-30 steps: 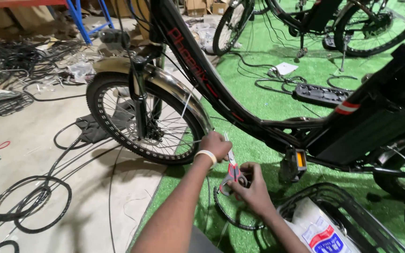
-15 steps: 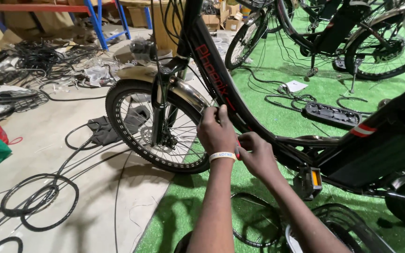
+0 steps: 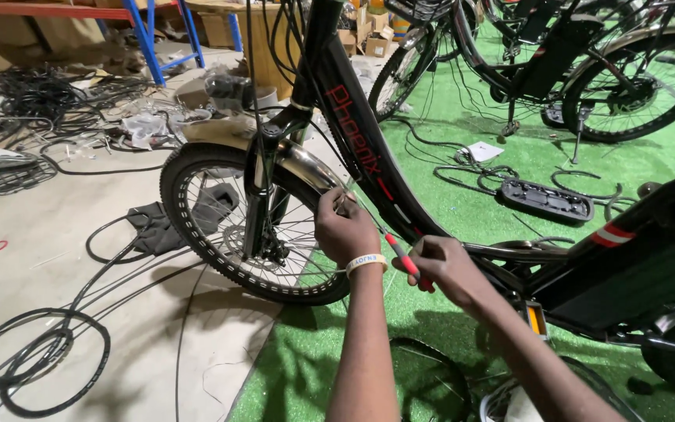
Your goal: Securing electrical cables to a bicycle frame using zip ties and a wire cutter
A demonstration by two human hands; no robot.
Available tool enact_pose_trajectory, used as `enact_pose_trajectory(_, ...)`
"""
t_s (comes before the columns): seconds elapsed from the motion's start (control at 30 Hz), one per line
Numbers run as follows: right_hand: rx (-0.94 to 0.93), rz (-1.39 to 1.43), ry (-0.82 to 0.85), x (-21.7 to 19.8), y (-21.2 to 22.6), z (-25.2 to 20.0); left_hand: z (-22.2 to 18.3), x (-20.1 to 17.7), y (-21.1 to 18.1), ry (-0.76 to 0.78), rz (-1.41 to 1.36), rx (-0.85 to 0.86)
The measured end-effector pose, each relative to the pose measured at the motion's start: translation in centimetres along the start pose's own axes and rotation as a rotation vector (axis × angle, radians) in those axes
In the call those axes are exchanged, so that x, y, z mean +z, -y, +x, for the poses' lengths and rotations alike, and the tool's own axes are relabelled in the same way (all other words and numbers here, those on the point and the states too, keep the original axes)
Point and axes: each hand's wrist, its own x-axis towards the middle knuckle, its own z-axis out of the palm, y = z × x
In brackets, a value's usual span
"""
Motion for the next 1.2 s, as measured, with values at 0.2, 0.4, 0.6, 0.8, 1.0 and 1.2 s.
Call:
enact_pose_trajectory(0.2,0.02,0.014,0.018,0.0,2.5,2.1,0.9,2.1,0.9,-0.054,-0.13,0.04)
enact_pose_trajectory(0.4,0.07,-0.208,0.057,-0.6,7.0,1.9,1.9,2.1,1.8,-0.081,-0.186,0.123)
enact_pose_trajectory(0.6,0.114,-0.208,0.048,-1.4,6.4,1.7,1.6,2.3,1.5,-0.088,-0.216,0.084)
enact_pose_trajectory(0.8,0.133,-0.267,0.053,-1.2,7.6,0.6,1.6,2.4,1.4,-0.092,-0.206,0.055)
enact_pose_trajectory(1.0,0.088,-0.243,0.058,-0.8,6.4,2.6,1.5,1.9,1.0,-0.085,-0.235,0.098)
enact_pose_trajectory(1.2,0.07,-0.222,0.059,-0.4,6.4,4.1,1.7,2.4,1.9,-0.078,-0.238,0.113)
